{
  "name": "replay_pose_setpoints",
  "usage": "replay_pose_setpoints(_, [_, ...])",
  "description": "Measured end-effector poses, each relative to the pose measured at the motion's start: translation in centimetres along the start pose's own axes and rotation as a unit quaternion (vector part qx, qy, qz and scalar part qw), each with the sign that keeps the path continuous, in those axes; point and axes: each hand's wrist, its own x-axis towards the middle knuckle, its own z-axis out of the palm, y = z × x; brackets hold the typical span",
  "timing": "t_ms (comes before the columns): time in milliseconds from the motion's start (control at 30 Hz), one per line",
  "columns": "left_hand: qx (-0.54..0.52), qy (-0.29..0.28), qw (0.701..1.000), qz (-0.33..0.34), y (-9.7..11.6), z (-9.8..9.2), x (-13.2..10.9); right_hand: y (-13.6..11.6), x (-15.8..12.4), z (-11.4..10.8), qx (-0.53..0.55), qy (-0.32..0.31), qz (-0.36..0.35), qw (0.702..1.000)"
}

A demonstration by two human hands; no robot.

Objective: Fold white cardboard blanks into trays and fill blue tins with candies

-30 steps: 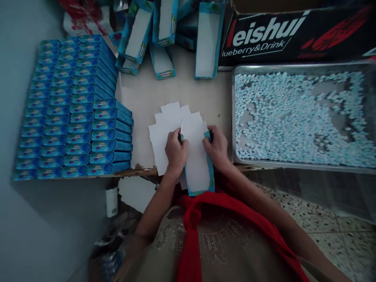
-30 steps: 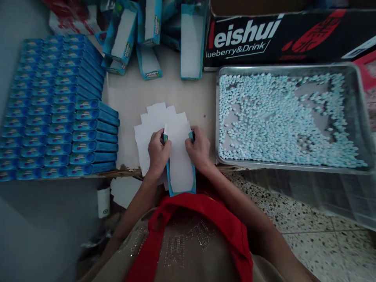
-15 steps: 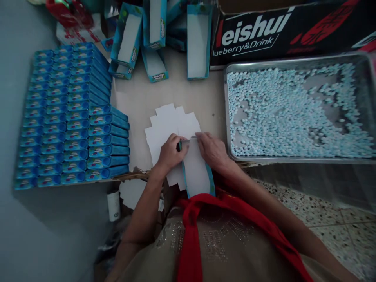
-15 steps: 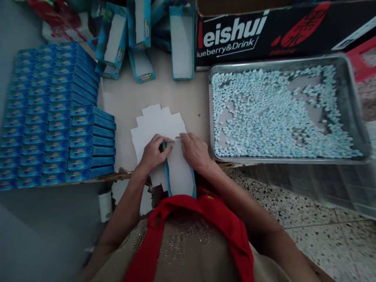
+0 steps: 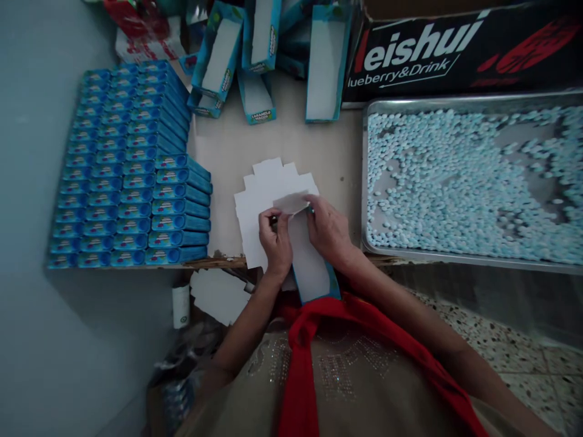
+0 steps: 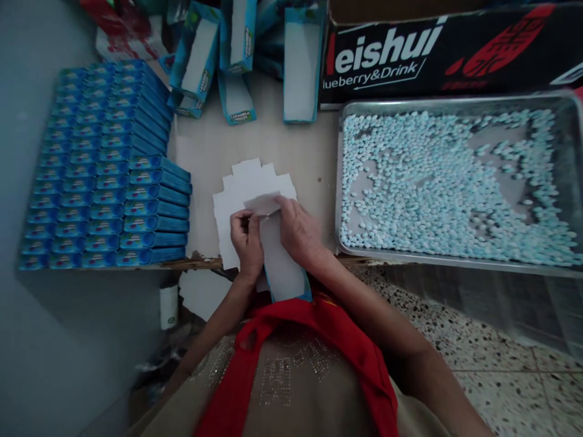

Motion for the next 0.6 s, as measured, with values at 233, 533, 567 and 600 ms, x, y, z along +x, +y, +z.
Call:
replay_pose_setpoints(233, [-0.007, 0.031, 0.999, 0.027, 0.5, -0.2, 0.3, 1.9, 0.4, 0.9, 0.117, 0.034, 0.054, 0.991])
replay_pose_setpoints(533, [0.017, -0.086, 0.995, -0.054, 1.7, -1.3, -0.1, 0.9, 1.8, -2.8, 0.012, -0.094, -0.01, 0.995])
replay_pose_setpoints(567, [0.031, -0.109, 0.993, -0.046, 1.7, -1.7, 0.0, 0.9, 2.3, -3.5, 0.019, -0.122, -0.011, 0.992])
replay_pose_setpoints(600, [0.049, -0.133, 0.989, -0.038, 1.7, -2.2, 0.1, 1.0, 3.0, -4.0, 0.024, -0.152, -0.018, 0.988])
